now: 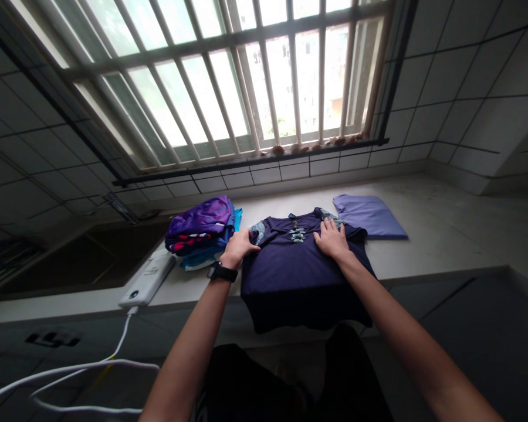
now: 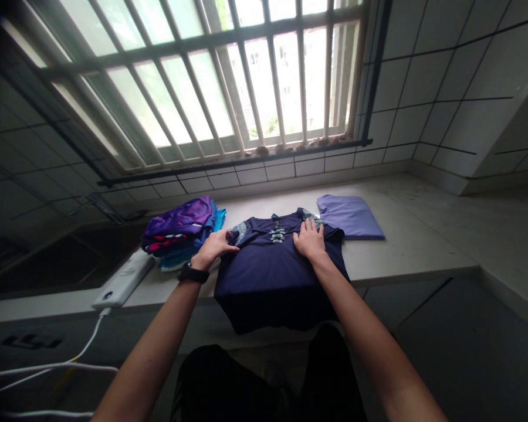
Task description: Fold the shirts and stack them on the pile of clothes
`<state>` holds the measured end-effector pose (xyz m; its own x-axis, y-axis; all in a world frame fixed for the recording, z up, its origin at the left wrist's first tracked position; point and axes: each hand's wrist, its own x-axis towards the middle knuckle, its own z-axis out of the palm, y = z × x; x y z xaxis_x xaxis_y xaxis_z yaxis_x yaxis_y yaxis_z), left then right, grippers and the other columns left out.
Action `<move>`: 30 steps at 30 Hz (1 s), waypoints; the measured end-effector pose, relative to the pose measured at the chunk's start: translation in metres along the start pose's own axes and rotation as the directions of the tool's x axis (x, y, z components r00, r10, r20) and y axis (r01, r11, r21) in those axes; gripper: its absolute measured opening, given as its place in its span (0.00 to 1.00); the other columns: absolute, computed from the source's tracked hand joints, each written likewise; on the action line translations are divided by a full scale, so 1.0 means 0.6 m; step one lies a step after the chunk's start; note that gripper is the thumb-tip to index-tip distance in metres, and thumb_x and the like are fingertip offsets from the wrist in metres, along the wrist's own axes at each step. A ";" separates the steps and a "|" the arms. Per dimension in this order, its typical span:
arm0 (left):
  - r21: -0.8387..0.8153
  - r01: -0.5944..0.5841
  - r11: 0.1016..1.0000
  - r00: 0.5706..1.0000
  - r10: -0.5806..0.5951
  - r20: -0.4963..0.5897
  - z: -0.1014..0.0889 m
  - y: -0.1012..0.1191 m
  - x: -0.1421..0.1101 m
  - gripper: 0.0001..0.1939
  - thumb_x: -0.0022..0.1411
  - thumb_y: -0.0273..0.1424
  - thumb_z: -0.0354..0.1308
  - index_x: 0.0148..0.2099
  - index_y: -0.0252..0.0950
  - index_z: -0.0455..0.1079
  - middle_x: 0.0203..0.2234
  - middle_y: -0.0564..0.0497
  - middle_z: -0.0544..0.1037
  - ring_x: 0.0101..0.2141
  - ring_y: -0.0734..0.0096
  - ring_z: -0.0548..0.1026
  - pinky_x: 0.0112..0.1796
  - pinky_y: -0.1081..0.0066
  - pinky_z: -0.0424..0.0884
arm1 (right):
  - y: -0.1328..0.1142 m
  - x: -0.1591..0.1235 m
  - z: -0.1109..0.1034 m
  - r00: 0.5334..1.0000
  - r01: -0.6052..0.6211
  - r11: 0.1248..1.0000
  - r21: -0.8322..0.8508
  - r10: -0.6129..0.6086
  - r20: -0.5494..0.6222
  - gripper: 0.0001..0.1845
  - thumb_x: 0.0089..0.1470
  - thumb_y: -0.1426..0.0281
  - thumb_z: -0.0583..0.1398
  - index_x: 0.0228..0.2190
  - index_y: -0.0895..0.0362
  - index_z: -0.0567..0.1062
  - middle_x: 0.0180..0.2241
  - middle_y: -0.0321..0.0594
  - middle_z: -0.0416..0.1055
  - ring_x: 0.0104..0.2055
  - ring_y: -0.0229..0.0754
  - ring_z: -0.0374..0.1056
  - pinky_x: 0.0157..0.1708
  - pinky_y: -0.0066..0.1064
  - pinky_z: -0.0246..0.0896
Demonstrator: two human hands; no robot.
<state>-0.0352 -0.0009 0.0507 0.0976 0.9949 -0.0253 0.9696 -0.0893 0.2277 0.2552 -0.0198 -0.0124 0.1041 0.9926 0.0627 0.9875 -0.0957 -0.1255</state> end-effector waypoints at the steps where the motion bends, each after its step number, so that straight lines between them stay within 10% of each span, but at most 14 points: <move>1: 0.049 0.077 0.996 0.997 -0.076 -0.026 0.002 0.002 -0.009 0.21 0.54 0.40 0.69 0.49 0.36 0.75 0.46 0.37 0.82 0.49 0.48 0.80 0.43 0.65 0.75 | 0.000 0.000 0.000 1.000 -0.001 1.000 0.001 0.001 0.002 0.37 0.70 0.60 0.42 0.71 0.69 0.55 0.75 0.55 0.44 0.77 0.54 0.40 0.73 0.52 0.34; 4: 0.121 0.169 0.978 0.986 -0.169 -0.013 0.009 0.011 -0.026 0.12 0.62 0.35 0.62 0.47 0.36 0.74 0.45 0.35 0.81 0.48 0.46 0.81 0.43 0.62 0.75 | 0.000 0.000 -0.002 1.000 -0.001 1.000 0.003 0.001 0.008 0.37 0.70 0.61 0.42 0.71 0.69 0.54 0.75 0.54 0.44 0.77 0.54 0.40 0.73 0.52 0.33; 8: 0.137 -0.048 0.989 0.995 0.060 -0.084 0.023 0.021 -0.025 0.11 0.59 0.22 0.54 0.40 0.37 0.75 0.48 0.37 0.80 0.50 0.52 0.79 0.50 0.62 0.74 | 0.000 -0.001 -0.001 1.000 -0.001 1.000 0.007 0.001 0.003 0.37 0.70 0.60 0.42 0.71 0.69 0.55 0.75 0.54 0.44 0.77 0.54 0.40 0.73 0.53 0.33; 13: -0.019 -0.250 0.968 0.959 0.250 0.132 0.021 0.018 -0.005 0.07 0.57 0.29 0.57 0.27 0.39 0.72 0.41 0.44 0.82 0.56 0.53 0.75 0.53 0.66 0.73 | 0.001 0.002 0.001 1.000 0.000 1.000 0.008 0.000 0.000 0.37 0.69 0.61 0.42 0.71 0.69 0.54 0.75 0.55 0.44 0.77 0.54 0.40 0.73 0.53 0.33; 18: -0.026 -0.118 0.993 0.985 0.113 -0.131 0.035 0.012 0.008 0.19 0.70 0.33 0.46 0.53 0.37 0.75 0.52 0.40 0.81 0.54 0.57 0.77 0.56 0.64 0.70 | 0.002 0.002 0.001 1.000 -0.003 1.000 -0.003 0.003 0.012 0.37 0.70 0.60 0.42 0.72 0.68 0.54 0.75 0.54 0.43 0.77 0.54 0.39 0.73 0.53 0.33; 21: 0.042 -0.135 0.990 0.988 0.138 -0.076 0.060 0.009 0.020 0.26 0.70 0.37 0.50 0.67 0.37 0.67 0.67 0.37 0.68 0.67 0.51 0.65 0.63 0.57 0.62 | 0.001 0.001 0.000 1.000 0.000 1.000 -0.015 0.000 0.014 0.37 0.70 0.60 0.42 0.72 0.69 0.54 0.75 0.55 0.43 0.77 0.54 0.39 0.73 0.53 0.33; 25: 0.020 -0.162 0.987 0.984 0.160 0.085 0.073 -0.003 0.052 0.27 0.72 0.38 0.46 0.69 0.41 0.66 0.68 0.40 0.68 0.70 0.53 0.61 0.65 0.54 0.59 | -0.001 0.003 -0.003 0.999 0.005 0.999 -0.034 -0.004 0.042 0.38 0.70 0.61 0.40 0.73 0.68 0.51 0.76 0.53 0.40 0.77 0.53 0.37 0.73 0.53 0.32; 30: -0.063 -0.224 0.972 0.974 0.226 0.025 0.068 -0.019 0.102 0.24 0.72 0.32 0.43 0.60 0.36 0.74 0.57 0.37 0.79 0.63 0.55 0.71 0.63 0.57 0.63 | 0.000 0.023 -0.012 0.991 0.021 0.999 -0.040 -0.015 0.131 0.39 0.70 0.59 0.39 0.73 0.68 0.47 0.76 0.51 0.36 0.78 0.52 0.33 0.74 0.52 0.31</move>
<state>-0.0309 0.0593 0.0069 0.3199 0.9474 0.0024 0.9069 -0.3070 0.2887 0.2574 -0.0066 -0.0042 0.0724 0.9952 -0.0659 0.9934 -0.0779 -0.0845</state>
